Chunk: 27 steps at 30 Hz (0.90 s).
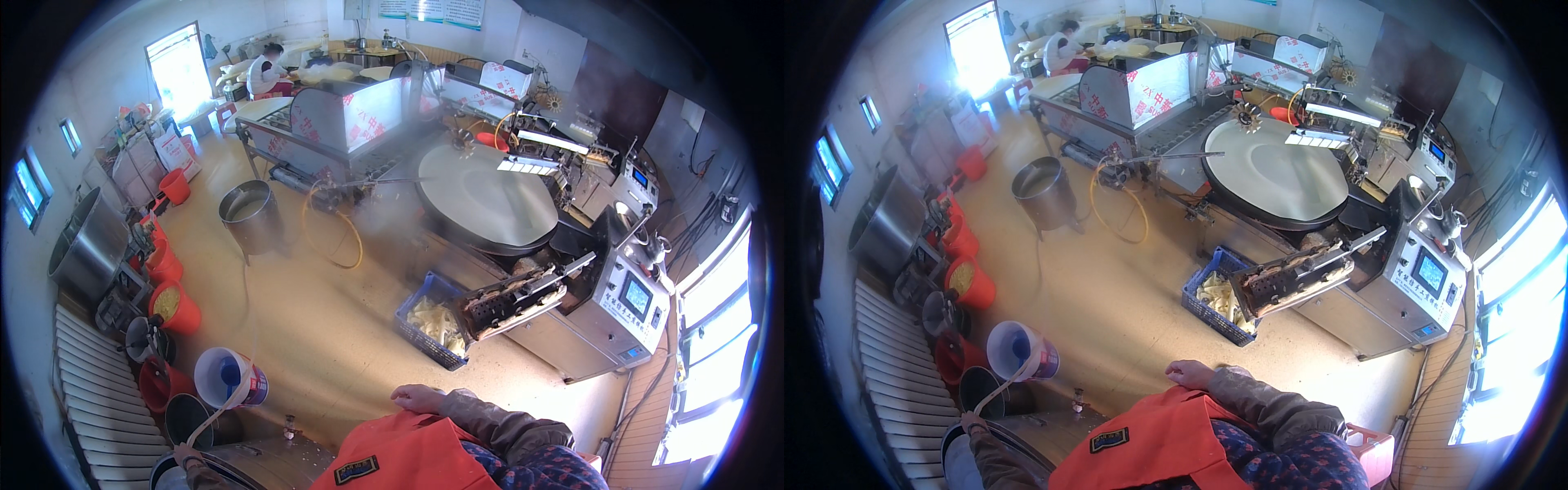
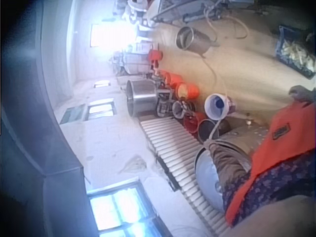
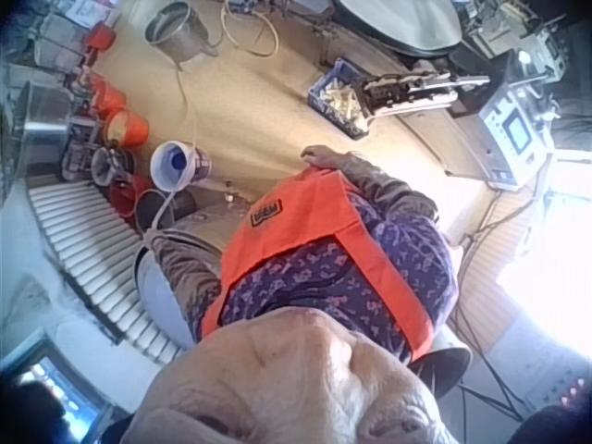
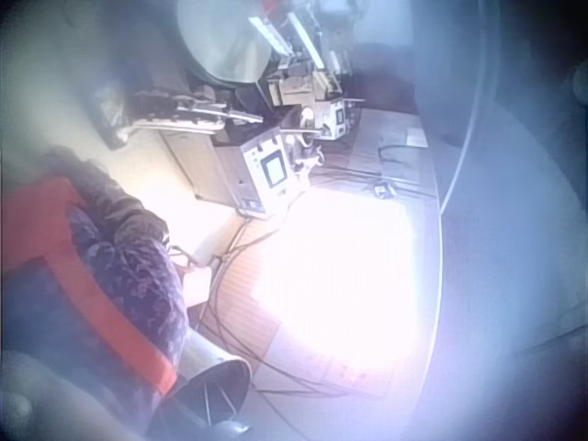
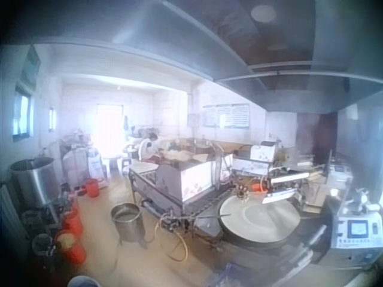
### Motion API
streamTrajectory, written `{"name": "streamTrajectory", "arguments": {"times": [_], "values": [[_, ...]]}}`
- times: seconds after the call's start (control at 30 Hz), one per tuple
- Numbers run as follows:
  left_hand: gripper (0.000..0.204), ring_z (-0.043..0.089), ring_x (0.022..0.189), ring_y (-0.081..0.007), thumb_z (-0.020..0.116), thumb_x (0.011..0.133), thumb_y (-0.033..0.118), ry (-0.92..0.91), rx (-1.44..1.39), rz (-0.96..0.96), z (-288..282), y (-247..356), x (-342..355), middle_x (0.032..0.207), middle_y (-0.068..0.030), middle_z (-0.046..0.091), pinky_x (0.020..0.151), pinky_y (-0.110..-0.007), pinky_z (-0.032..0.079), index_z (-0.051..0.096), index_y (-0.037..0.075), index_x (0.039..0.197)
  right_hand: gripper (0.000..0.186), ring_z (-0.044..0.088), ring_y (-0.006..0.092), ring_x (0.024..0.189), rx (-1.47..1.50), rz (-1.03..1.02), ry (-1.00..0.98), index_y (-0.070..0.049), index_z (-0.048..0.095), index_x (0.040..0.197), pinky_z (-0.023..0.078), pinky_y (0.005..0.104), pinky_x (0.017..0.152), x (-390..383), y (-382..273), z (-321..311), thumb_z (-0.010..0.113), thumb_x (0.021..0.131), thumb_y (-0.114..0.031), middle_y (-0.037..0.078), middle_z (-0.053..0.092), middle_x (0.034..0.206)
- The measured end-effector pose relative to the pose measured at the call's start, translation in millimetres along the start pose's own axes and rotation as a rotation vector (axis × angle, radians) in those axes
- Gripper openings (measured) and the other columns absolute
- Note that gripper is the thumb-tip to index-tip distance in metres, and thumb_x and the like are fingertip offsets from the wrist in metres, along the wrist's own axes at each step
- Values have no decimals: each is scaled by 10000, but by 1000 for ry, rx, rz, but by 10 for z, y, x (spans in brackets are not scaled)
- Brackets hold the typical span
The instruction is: The person transfers liquid from a large metal container into a white bucket using a clear tube, then walks to a work area and lifts a large round dough sheet from a wooden board. The person returns to the container and continues transferring liquid into the bucket.
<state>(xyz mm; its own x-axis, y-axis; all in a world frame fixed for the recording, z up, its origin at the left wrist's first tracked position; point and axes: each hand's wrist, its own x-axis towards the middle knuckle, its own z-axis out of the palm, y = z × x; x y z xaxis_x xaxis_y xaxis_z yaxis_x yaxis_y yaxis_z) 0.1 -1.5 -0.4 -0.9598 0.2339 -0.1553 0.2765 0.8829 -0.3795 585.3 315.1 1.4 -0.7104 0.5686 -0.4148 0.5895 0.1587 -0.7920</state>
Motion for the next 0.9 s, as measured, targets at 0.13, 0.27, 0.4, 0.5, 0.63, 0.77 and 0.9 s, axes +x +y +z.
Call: {"name": "streamTrajectory", "arguments": {"times": [0.13, 0.27, 0.4, 0.5, 0.63, 0.77, 0.9], "values": [[182, 581, 965, -291, 587, 808, 132, -21, 43, 26, -30, 9, -17, 1022, -146, 591, 793, -360, 493, 630, 49, 964, 314, 602, 247, 898, -16, -22, 11, -78, 583, 1057, 468, 331, 798, 14, 31, 19, 528, 844, -302, 130, 628, 956], [176, 581, 957, -295, 576, 817, 132, -26, 51, 28, -28, 8, -20, 1027, -148, 584, 785, -357, 491, 627, 49, 964, 312, 602, 242, 896, 1, -29, 10, -79, 583, 1058, 467, 328, 796, 12, 37, 17, 530, 844, -299, 128, 629, 952], [179, 582, 954, -293, 573, 820, 137, -22, 33, 27, -1, -5, -1, 1027, -148, 582, 776, -359, 491, 627, 50, 967, 307, 602, 241, 897, 7, -16, 3, -80, 585, 1056, 468, 329, 796, 4, 18, 8, 530, 845, -297, 126, 629, 954], [181, 583, 951, -291, 574, 820, 138, -24, 27, 27, 16, -15, 17, 1023, -148, 582, 774, -361, 491, 628, 51, 969, 303, 602, 243, 897, 0, -25, 9, -82, 588, 1052, 469, 330, 796, 2, 12, 6, 530, 845, -296, 126, 630, 956], [182, 585, 945, -290, 574, 821, 138, -18, 31, 33, 30, -22, 28, 1015, -146, 584, 772, -363, 491, 630, 54, 972, 301, 603, 245, 899, -8, -13, 13, -85, 591, 1048, 470, 331, 797, 3, 6, 5, 530, 844, -297, 128, 630, 959], [177, 553, 989, -281, 625, 771, 135, -15, -46, -24, 58, -14, 43, 1025, -135, 577, 821, -344, 468, 646, 57, 929, 302, 602, 249, 902, 7, -2, -2, -85, 592, 1048, 470, 333, 798, 1, -16, -8, 530, 843, -298, 130, 629, 962], [178, 550, 995, -278, 626, 772, 138, 5, -52, -11, 75, -16, 54, 1026, -137, 575, 832, -345, 463, 644, 57, 930, 322, 602, 235, 888, -22, 0, -18, -80, 572, 1084, 465, 328, 804, -5, -35, -20, 505, 854, -295, 123, 625, 964]]}}
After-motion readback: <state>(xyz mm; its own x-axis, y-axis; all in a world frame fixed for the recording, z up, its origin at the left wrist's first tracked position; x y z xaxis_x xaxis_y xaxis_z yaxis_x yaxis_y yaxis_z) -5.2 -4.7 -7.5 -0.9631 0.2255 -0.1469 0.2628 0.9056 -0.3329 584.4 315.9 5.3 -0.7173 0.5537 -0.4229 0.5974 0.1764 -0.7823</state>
